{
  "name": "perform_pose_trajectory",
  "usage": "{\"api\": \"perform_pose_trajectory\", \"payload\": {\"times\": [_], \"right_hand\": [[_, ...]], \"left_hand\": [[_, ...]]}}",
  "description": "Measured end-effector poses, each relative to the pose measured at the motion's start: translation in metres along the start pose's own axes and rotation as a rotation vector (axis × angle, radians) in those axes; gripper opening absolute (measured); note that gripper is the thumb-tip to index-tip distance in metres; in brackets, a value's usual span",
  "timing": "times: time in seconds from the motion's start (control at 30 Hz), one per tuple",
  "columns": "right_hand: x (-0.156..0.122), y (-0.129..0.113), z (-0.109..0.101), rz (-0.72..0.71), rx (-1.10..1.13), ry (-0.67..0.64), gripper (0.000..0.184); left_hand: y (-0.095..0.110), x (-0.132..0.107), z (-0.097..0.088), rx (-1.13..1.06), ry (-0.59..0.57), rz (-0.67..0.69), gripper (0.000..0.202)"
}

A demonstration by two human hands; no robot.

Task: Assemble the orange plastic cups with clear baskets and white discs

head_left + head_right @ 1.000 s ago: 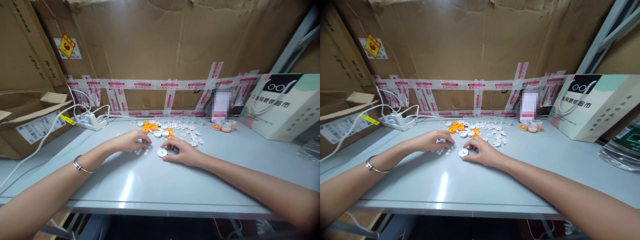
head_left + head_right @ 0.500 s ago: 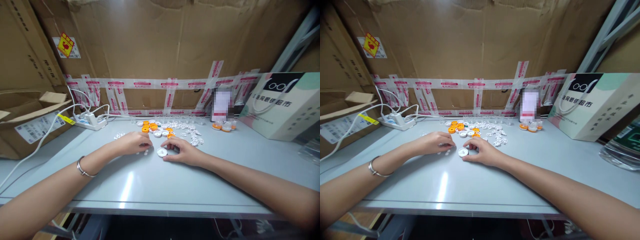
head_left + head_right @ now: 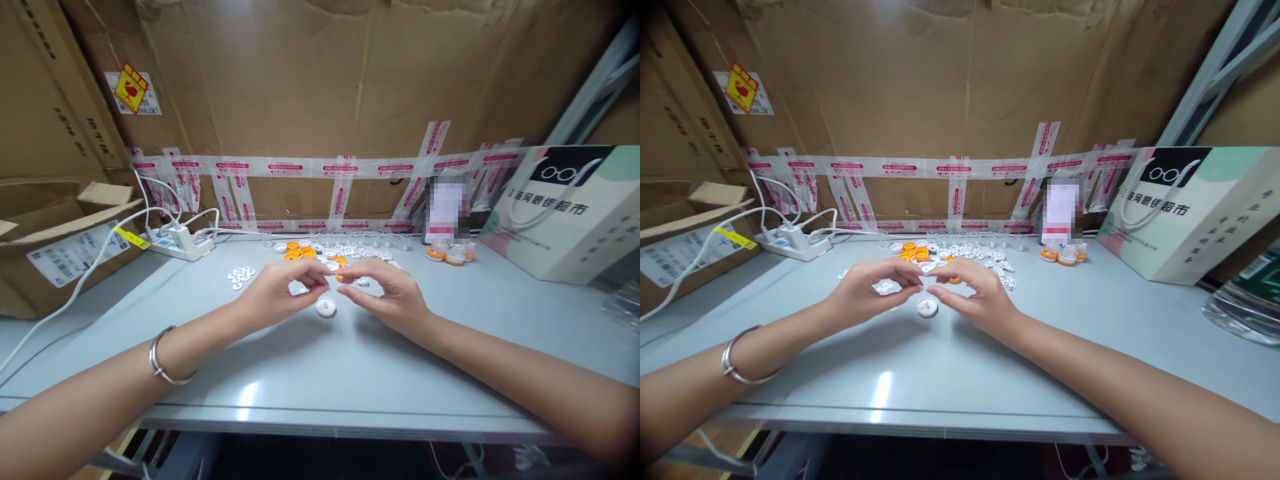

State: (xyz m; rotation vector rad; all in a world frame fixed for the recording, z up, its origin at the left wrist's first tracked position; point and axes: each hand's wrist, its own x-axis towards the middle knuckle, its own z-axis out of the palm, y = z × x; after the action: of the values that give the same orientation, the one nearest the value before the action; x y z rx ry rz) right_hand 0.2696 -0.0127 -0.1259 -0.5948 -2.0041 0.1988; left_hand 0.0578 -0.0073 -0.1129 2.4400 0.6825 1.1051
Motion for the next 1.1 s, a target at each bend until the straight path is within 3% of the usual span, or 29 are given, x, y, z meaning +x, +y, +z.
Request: {"api": "perform_pose_trajectory", "payload": {"times": [0.1, 0.3, 0.43, 0.6, 0.7, 1.1], "right_hand": [[-0.001, -0.006, 0.004, -0.075, 0.031, -0.019, 0.020], [-0.003, -0.006, 0.005, -0.035, 0.074, -0.054, 0.015], [-0.006, 0.001, 0.003, -0.010, 0.037, -0.105, 0.013], [-0.010, 0.018, -0.001, -0.059, -0.026, -0.294, 0.011], [-0.011, 0.023, 0.000, -0.097, -0.092, -0.358, 0.011], [-0.012, 0.023, 0.004, -0.175, -0.215, -0.406, 0.012]], "left_hand": [[0.010, -0.002, 0.010, -0.124, 0.070, -0.035, 0.011], [0.007, -0.003, 0.016, -0.206, 0.125, -0.088, 0.007], [0.003, -0.002, 0.012, -0.180, 0.027, -0.109, 0.010], [-0.012, -0.001, 0.000, 0.121, -0.175, -0.120, 0.032], [-0.022, -0.002, 0.000, 0.227, -0.279, -0.141, 0.036], [-0.021, -0.004, 0.012, 0.229, -0.305, -0.184, 0.025]]}}
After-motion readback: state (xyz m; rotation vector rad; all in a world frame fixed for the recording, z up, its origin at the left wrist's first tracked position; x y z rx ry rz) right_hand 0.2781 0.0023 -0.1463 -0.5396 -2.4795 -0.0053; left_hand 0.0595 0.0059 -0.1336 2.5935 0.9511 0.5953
